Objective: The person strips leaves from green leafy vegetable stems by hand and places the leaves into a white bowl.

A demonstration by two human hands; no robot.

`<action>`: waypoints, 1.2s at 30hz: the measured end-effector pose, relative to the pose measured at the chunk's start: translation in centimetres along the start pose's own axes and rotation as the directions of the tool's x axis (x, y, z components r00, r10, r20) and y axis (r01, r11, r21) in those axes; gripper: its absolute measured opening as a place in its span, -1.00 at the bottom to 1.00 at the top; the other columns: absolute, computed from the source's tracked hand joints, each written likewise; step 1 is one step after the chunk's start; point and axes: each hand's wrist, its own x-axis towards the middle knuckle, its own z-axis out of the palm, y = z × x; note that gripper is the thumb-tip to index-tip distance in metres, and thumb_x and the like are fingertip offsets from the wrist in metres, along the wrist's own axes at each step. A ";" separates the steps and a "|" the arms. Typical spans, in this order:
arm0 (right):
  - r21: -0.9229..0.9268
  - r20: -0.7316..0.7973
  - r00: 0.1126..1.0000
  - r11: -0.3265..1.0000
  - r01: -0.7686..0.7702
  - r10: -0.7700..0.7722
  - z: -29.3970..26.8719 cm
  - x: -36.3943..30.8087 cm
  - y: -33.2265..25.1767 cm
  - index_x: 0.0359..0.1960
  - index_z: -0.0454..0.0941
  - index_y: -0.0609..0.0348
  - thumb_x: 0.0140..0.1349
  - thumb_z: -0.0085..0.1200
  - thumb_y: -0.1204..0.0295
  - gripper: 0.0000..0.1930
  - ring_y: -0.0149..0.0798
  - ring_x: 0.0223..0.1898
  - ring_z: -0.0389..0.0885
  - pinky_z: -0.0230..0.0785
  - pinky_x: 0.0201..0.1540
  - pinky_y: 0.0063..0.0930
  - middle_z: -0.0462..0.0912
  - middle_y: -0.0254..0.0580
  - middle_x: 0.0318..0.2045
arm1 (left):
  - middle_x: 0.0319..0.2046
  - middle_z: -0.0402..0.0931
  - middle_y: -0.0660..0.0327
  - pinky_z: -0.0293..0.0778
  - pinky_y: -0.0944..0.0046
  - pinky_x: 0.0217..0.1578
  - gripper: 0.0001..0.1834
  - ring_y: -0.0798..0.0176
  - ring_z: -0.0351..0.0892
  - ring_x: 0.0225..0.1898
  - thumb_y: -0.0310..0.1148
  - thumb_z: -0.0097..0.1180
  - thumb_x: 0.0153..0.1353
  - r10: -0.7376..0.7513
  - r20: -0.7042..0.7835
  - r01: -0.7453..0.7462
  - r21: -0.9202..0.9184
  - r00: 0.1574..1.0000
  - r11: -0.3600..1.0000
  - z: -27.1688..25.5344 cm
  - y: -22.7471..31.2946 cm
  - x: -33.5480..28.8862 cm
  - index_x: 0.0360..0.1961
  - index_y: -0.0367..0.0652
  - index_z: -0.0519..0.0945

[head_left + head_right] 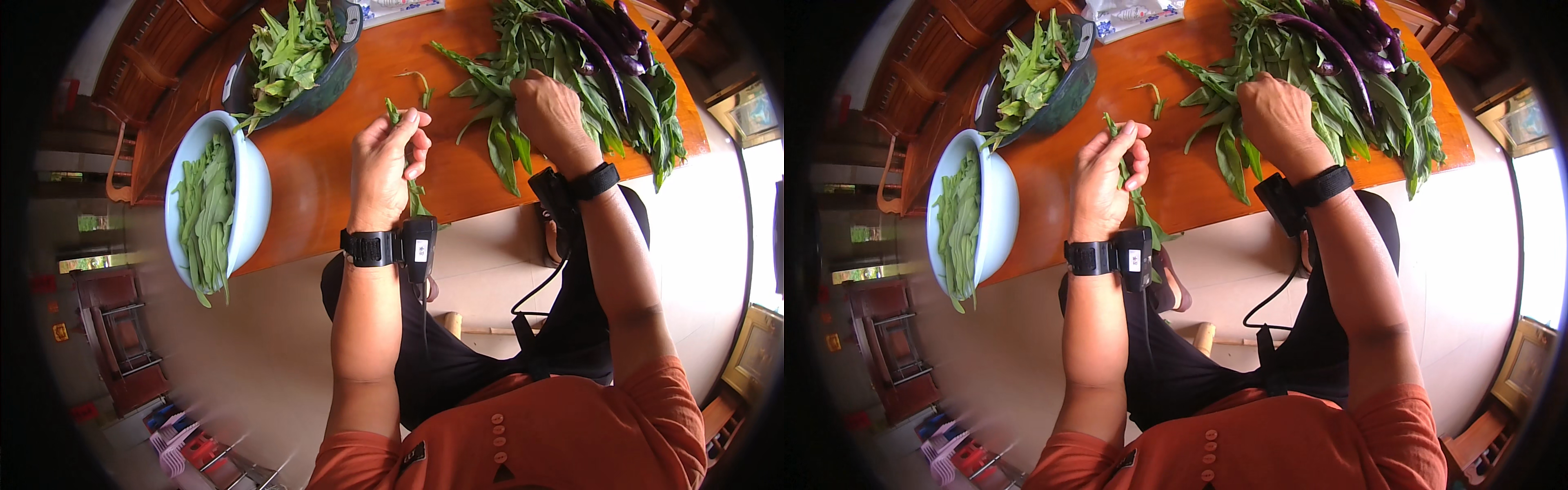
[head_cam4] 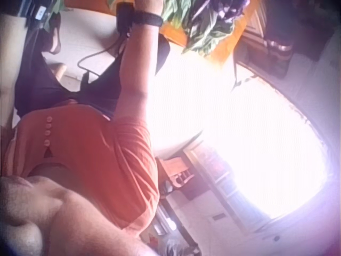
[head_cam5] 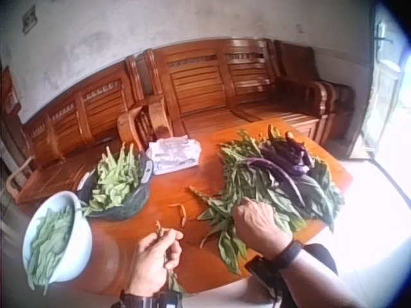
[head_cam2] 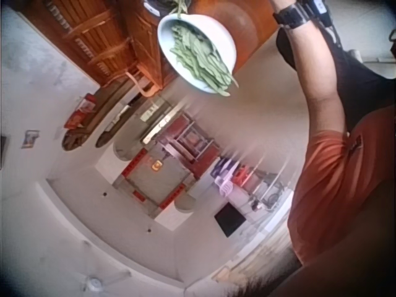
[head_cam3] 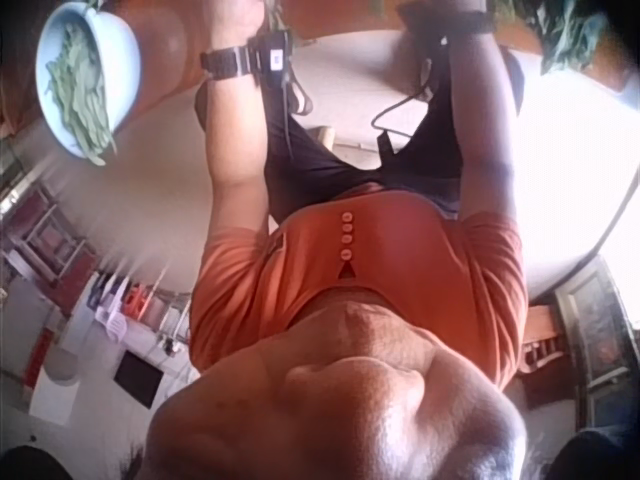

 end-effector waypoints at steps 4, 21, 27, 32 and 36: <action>0.082 -0.172 0.985 0.997 -0.012 0.026 -1.5 0.7 -1.3 -0.41 0.60 0.18 0.09 0.06 0.54 -0.93 0.07 -0.23 0.63 0.50 -0.27 -0.10 0.60 -0.02 -0.28 | -0.52 0.50 0.26 0.18 0.48 -0.65 -0.75 0.45 0.41 -0.55 -0.28 0.16 0.40 0.005 -0.027 -0.006 -0.028 1.000 1.000 -0.2 -0.3 0.1 -0.20 -0.32 0.60; 0.133 0.014 0.996 0.987 0.089 -0.091 0.5 0.0 -3.3 -0.09 0.61 0.21 0.10 0.13 0.49 -0.70 0.09 0.13 0.42 0.37 0.08 -0.14 0.51 0.03 0.17 | -0.48 0.54 0.21 0.20 0.47 -0.63 -0.75 0.43 0.45 -0.52 -0.29 0.16 0.40 -0.003 -0.037 0.000 -0.071 0.999 0.998 -0.1 0.0 -0.2 -0.20 -0.33 0.61; 0.136 -0.158 0.980 0.981 0.141 -0.119 -0.5 0.0 -3.3 -0.08 0.60 0.25 0.08 0.08 0.55 -0.68 0.09 0.10 0.41 0.34 0.08 -0.14 0.52 -0.03 0.16 | -0.45 0.57 0.19 0.22 0.48 -0.63 -0.76 0.42 0.48 -0.49 -0.31 0.15 0.41 -0.007 -0.048 0.005 -0.048 0.999 0.999 -0.1 -0.2 -0.1 -0.19 -0.33 0.61; 0.081 -0.027 0.997 0.994 0.071 -0.069 0.3 -0.2 -1.5 -0.24 0.58 0.20 0.04 0.00 0.58 -0.78 0.05 0.01 0.42 0.29 -0.10 -0.11 0.56 -0.15 -0.02 | -0.43 0.59 0.18 0.23 0.49 -0.63 -0.76 0.42 0.49 -0.47 -0.31 0.14 0.40 -0.010 -0.038 0.008 -0.042 0.999 0.999 0.1 -0.7 0.3 -0.18 -0.33 0.61; 0.210 -0.221 0.971 0.967 0.142 -0.095 -1.6 0.4 -2.3 -0.27 0.54 0.21 0.07 -0.06 0.64 -0.79 -0.01 -0.06 0.43 0.25 -0.14 -0.19 0.55 -0.21 -0.09 | -0.37 0.62 0.14 0.23 0.49 -0.63 -0.75 0.41 0.51 -0.46 -0.29 0.16 0.39 -0.010 -0.059 0.008 -0.036 0.998 0.999 0.1 -0.9 0.4 -0.17 -0.32 0.61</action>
